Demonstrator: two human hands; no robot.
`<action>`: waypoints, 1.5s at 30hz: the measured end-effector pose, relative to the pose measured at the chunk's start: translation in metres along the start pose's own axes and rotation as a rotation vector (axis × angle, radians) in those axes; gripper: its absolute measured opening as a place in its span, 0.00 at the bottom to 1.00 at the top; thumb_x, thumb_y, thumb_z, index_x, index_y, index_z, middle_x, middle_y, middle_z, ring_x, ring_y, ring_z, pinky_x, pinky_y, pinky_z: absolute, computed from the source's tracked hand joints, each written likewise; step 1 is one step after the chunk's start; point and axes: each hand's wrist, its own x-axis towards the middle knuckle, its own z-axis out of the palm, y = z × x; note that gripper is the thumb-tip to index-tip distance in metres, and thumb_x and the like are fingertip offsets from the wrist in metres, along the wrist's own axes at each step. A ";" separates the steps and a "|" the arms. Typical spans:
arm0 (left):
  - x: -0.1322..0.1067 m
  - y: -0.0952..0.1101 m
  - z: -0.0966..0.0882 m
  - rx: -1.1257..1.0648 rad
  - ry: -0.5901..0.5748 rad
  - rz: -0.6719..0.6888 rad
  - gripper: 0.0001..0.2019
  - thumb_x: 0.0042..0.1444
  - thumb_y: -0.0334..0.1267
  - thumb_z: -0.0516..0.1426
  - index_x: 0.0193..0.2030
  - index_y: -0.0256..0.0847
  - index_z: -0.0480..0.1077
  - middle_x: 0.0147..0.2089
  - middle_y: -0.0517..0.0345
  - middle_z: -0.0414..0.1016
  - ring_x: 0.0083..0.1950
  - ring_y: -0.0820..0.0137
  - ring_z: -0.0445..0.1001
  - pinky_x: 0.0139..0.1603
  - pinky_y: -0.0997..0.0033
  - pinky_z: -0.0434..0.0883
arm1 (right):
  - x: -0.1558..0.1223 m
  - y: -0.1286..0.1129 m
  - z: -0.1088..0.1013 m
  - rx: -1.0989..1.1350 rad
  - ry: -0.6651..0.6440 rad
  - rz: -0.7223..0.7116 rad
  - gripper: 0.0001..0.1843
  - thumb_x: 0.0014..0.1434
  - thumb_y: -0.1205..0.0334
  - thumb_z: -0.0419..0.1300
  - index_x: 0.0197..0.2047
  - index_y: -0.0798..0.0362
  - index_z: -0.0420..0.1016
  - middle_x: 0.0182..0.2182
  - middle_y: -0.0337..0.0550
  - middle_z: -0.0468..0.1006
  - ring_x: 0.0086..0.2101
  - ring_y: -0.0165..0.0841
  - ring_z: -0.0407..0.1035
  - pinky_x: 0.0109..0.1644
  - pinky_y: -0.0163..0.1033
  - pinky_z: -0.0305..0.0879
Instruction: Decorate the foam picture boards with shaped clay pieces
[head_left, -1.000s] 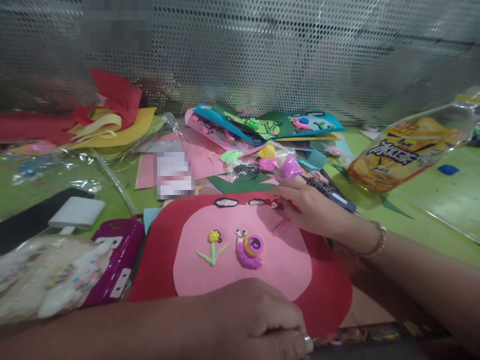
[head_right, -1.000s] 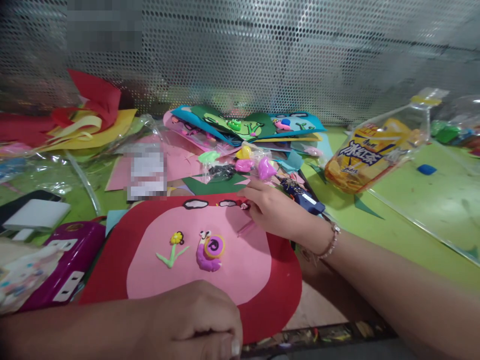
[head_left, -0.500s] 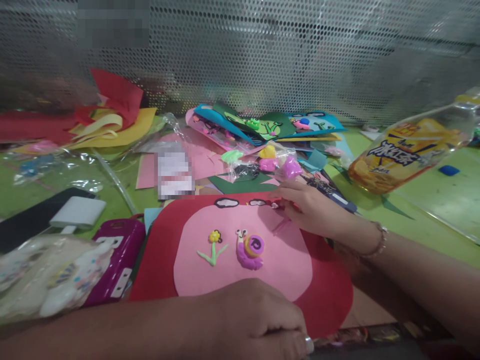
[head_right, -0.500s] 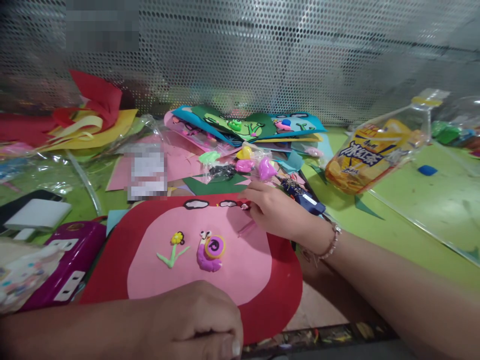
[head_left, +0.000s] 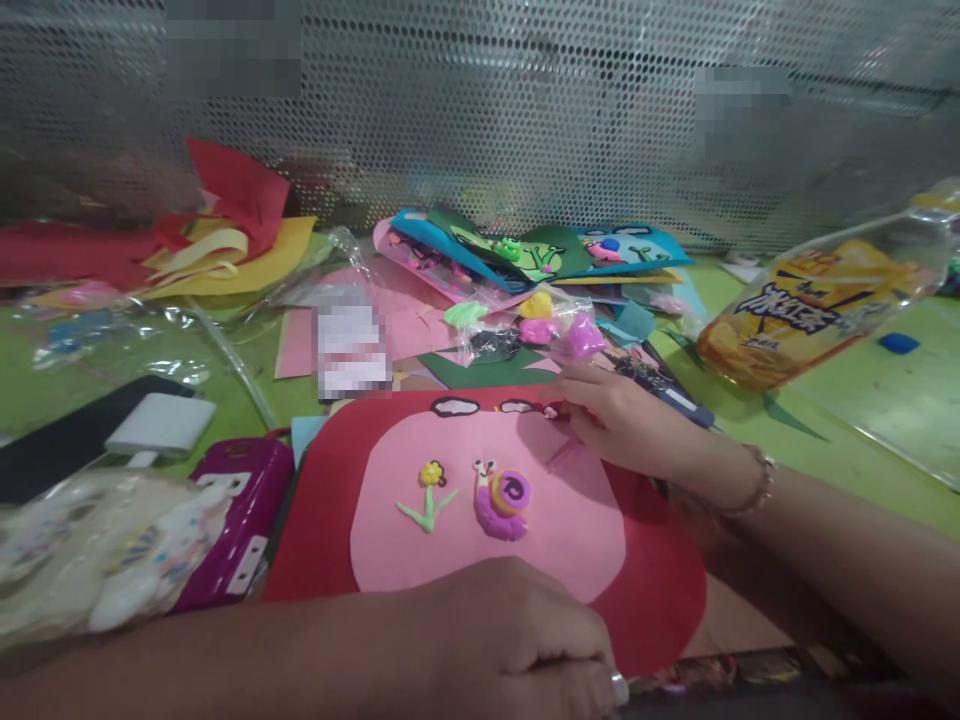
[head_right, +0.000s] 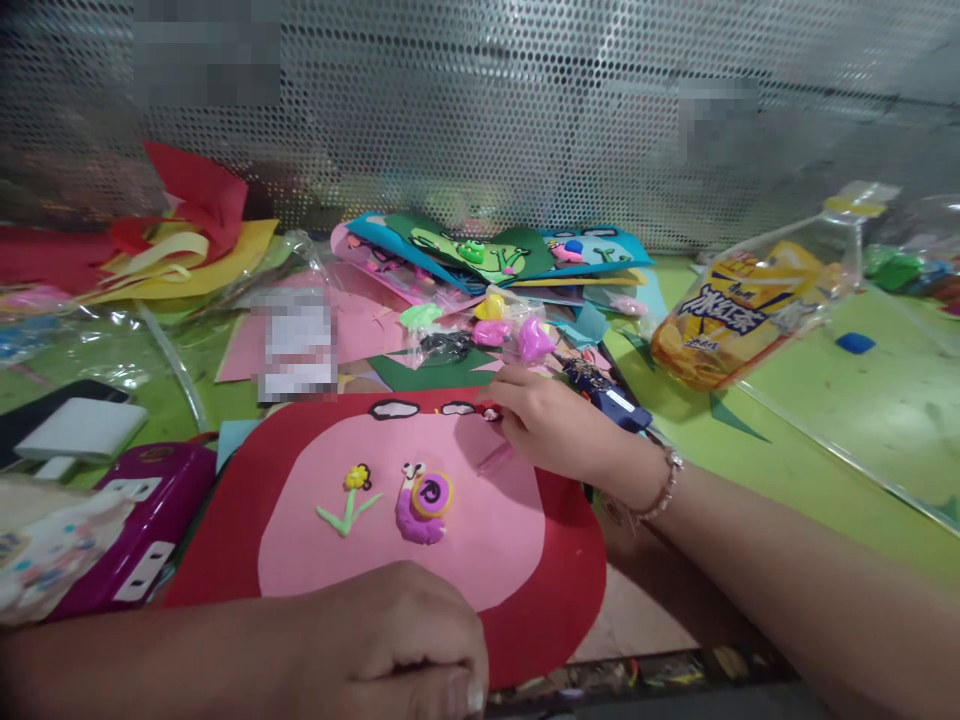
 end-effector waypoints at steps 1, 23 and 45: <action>0.000 0.000 0.000 -0.003 0.006 -0.009 0.09 0.62 0.34 0.48 0.29 0.38 0.61 0.27 0.62 0.62 0.28 0.77 0.63 0.30 0.82 0.61 | 0.000 -0.001 0.000 0.003 -0.013 0.001 0.19 0.54 0.77 0.48 0.46 0.56 0.73 0.39 0.51 0.73 0.40 0.38 0.69 0.42 0.41 0.68; 0.001 -0.024 0.010 0.074 0.046 0.046 0.23 0.63 0.52 0.41 0.32 0.37 0.65 0.30 0.54 0.68 0.31 0.72 0.68 0.35 0.78 0.65 | 0.001 0.000 0.006 0.037 -0.020 0.030 0.16 0.57 0.76 0.49 0.45 0.55 0.71 0.37 0.48 0.72 0.38 0.36 0.68 0.42 0.42 0.68; -0.004 -0.024 0.016 0.026 0.047 -0.129 0.16 0.63 0.45 0.48 0.40 0.37 0.72 0.34 0.58 0.72 0.35 0.73 0.70 0.36 0.81 0.66 | 0.129 0.042 -0.030 -0.581 -0.108 0.219 0.22 0.57 0.70 0.51 0.56 0.57 0.67 0.60 0.58 0.56 0.55 0.51 0.56 0.53 0.51 0.61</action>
